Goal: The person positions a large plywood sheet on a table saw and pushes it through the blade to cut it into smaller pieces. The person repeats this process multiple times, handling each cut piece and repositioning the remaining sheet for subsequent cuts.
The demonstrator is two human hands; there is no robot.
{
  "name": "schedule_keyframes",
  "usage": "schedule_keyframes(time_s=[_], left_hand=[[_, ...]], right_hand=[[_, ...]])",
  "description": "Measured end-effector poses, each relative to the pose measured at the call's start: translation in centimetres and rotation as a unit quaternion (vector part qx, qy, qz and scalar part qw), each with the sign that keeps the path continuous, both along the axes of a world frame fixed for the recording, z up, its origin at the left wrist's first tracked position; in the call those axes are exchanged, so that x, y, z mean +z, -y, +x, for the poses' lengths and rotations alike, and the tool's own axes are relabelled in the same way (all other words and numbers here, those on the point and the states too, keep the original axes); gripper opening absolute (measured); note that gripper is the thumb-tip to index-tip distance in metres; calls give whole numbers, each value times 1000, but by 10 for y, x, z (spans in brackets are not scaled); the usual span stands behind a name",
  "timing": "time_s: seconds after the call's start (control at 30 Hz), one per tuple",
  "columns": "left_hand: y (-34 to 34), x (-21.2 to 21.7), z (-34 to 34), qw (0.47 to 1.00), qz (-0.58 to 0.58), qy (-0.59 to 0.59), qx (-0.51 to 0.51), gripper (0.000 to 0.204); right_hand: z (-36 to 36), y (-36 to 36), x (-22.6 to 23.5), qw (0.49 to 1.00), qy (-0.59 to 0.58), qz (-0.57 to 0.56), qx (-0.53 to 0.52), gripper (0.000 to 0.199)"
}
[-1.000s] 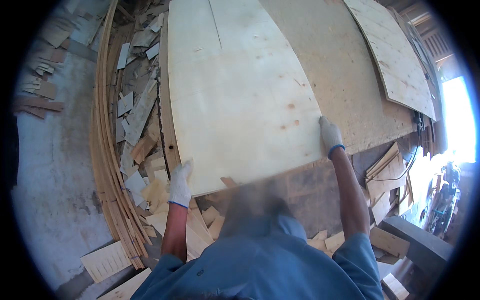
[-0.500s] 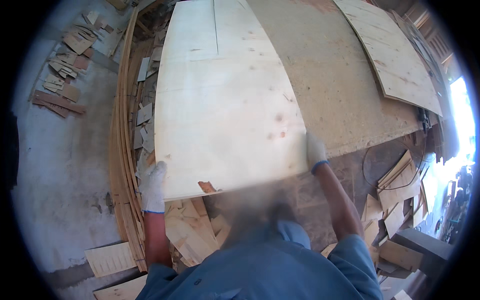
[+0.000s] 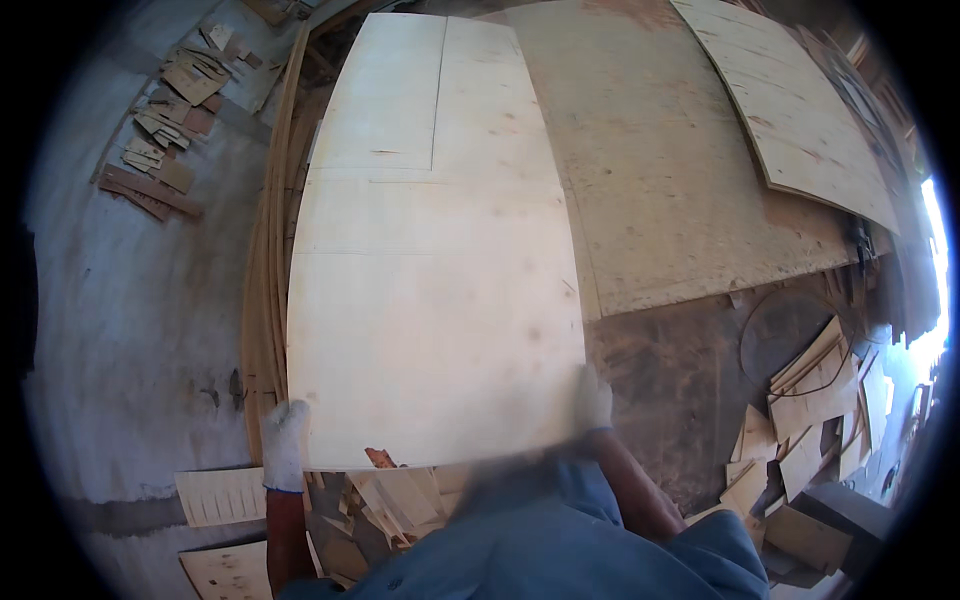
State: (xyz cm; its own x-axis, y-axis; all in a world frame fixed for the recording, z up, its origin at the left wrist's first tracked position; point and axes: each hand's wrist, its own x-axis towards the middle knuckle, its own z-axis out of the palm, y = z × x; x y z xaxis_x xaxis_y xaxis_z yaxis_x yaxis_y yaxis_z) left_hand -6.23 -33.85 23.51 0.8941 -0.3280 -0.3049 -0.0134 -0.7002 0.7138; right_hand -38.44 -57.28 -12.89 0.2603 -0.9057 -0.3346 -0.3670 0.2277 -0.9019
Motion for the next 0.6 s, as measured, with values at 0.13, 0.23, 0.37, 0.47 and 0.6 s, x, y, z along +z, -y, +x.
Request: schedule_keyframes(time_s=[0.13, 0.23, 0.37, 0.47, 0.6], left_hand=[[-13, -7, -21, 997, -58, 42, 10, 28], [-21, -17, -42, 990, -117, 75, -13, 27], [-87, -68, -61, 991, -99, 69, 60, 26], [-117, -118, -113, 984, -135, 44, 111, 22], [-184, -210, -195, 987, -123, 65, 77, 19]], right_hand=[[2, -13, 34, 993, -9, 113, -36, 59], [1, -8, 26, 992, 11, 114, -57, 55], [-4, -6, 6, 999, -5, 25, -34, 49], [-17, 9, 1, 999, -25, -43, 9, 49], [-41, 13, 16, 996, -63, -42, 36, 48]])
